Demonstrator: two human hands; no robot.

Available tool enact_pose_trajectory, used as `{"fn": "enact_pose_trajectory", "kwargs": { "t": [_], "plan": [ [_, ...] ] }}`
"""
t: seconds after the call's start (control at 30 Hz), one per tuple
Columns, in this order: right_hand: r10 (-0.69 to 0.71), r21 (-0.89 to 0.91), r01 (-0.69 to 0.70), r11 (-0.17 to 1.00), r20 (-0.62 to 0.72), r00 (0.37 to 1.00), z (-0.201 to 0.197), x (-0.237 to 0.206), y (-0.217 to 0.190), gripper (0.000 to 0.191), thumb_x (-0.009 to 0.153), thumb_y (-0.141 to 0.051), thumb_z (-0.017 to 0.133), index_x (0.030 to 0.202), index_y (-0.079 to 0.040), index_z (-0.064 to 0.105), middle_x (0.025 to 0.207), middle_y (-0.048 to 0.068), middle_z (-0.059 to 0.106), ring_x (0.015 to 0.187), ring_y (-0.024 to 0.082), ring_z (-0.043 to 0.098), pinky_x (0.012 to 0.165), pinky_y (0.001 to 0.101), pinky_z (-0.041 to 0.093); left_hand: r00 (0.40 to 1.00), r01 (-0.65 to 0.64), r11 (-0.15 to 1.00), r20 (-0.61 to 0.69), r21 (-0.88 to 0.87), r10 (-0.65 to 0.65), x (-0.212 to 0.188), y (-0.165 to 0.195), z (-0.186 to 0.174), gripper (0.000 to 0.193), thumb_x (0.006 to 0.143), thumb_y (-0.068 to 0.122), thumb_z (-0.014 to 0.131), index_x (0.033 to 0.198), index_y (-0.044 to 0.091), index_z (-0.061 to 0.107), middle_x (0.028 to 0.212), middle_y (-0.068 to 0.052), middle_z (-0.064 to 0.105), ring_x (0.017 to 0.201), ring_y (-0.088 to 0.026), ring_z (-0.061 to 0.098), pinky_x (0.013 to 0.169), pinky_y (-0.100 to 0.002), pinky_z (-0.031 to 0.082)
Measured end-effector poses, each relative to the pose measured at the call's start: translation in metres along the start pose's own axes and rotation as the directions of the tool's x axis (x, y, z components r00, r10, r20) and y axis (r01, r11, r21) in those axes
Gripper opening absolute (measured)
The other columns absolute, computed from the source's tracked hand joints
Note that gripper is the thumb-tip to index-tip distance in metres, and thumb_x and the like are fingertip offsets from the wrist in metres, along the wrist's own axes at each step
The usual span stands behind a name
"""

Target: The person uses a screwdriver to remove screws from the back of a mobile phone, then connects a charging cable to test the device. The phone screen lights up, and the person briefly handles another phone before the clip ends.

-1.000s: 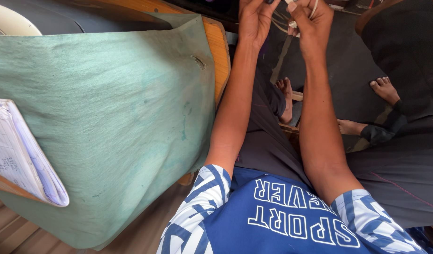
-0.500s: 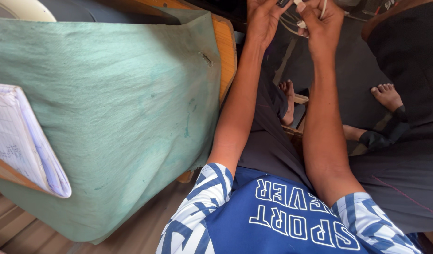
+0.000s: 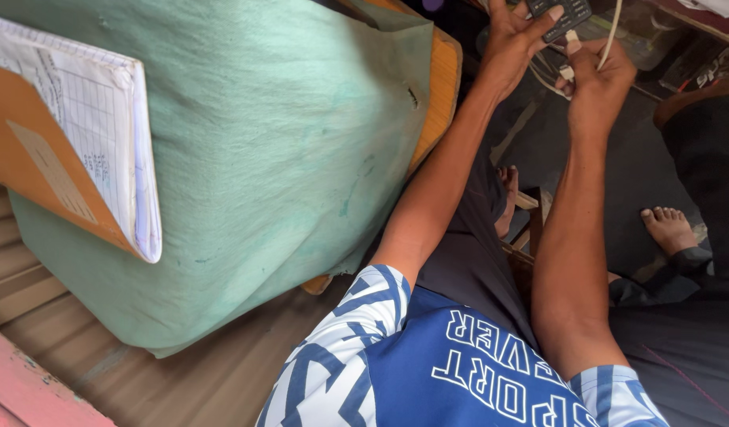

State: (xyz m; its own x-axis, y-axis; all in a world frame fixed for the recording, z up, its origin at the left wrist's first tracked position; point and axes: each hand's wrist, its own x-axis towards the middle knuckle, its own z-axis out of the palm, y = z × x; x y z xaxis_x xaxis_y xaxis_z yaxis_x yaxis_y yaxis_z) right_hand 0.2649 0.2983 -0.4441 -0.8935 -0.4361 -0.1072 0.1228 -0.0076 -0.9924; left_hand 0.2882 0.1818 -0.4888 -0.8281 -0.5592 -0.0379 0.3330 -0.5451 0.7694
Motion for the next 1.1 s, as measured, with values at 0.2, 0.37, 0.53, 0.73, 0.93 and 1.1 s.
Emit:
{"fn": "enact_pose_trajectory", "kwargs": {
  "t": [0.2,0.37,0.53,0.73,0.93,1.1],
  "plan": [
    [0.017,0.058,-0.016,0.998,-0.009,1.000,0.004,-0.002,0.008,0.017,0.116,-0.008,0.069,0.102,0.001,0.066,0.084,0.005,0.067,0.064,0.010,0.063,0.054,0.0223,0.042,0.999,0.018,1.000,-0.027,0.019,-0.018,0.002,-0.010,-0.009,0.109,0.096,-0.001,0.064,0.168,0.024,-0.014,0.116,-0.023,0.064,0.097,-0.028,0.070,0.084,-0.048,0.064],
    [0.049,0.032,-0.050,0.998,0.029,0.998,-0.002,-0.001,0.009,0.015,0.116,-0.008,0.069,0.104,0.001,0.067,0.090,0.006,0.071,0.065,0.009,0.062,0.055,0.0212,0.043,1.000,0.025,1.000,-0.012,0.004,-0.025,0.003,-0.016,-0.011,0.110,0.095,-0.002,0.064,0.166,0.024,-0.015,0.119,-0.022,0.064,0.101,-0.026,0.070,0.088,-0.048,0.063],
    [0.035,0.082,-0.036,0.996,0.011,0.999,0.001,-0.001,0.015,0.010,0.114,-0.005,0.066,0.106,0.001,0.067,0.088,0.007,0.071,0.067,0.011,0.065,0.055,0.0222,0.042,0.999,0.023,1.000,-0.041,0.018,-0.022,0.003,-0.017,-0.014,0.108,0.096,-0.002,0.065,0.167,0.023,-0.012,0.117,-0.023,0.064,0.098,-0.028,0.070,0.087,-0.049,0.064],
    [-0.007,0.029,0.007,1.000,0.019,1.000,0.003,0.000,0.021,0.025,0.120,-0.017,0.059,0.105,0.001,0.066,0.084,0.011,0.070,0.067,0.014,0.068,0.056,0.0235,0.046,0.998,-0.030,1.000,-0.061,0.001,0.030,0.001,-0.017,-0.014,0.102,0.095,0.000,0.066,0.169,0.022,0.000,0.120,-0.024,0.065,0.103,-0.029,0.070,0.087,-0.049,0.064],
    [-0.003,0.125,0.006,0.992,-0.029,1.000,-0.004,0.003,0.022,0.034,0.121,-0.024,0.054,0.109,0.004,0.069,0.088,0.014,0.072,0.076,0.022,0.075,0.066,0.0312,0.061,0.999,-0.002,0.998,-0.052,0.056,0.005,0.000,-0.021,-0.015,0.096,0.097,0.001,0.066,0.168,0.020,0.005,0.124,-0.023,0.066,0.109,-0.030,0.070,0.090,-0.050,0.064],
    [0.016,0.149,-0.012,0.989,-0.022,1.000,-0.006,0.001,0.023,0.031,0.119,-0.023,0.056,0.109,0.003,0.068,0.089,0.014,0.071,0.077,0.021,0.074,0.068,0.0310,0.060,0.999,0.001,0.999,-0.037,0.052,0.001,0.000,-0.022,-0.014,0.094,0.097,0.001,0.067,0.167,0.018,0.007,0.124,-0.023,0.067,0.111,-0.031,0.070,0.094,-0.051,0.063]
  ]
}}
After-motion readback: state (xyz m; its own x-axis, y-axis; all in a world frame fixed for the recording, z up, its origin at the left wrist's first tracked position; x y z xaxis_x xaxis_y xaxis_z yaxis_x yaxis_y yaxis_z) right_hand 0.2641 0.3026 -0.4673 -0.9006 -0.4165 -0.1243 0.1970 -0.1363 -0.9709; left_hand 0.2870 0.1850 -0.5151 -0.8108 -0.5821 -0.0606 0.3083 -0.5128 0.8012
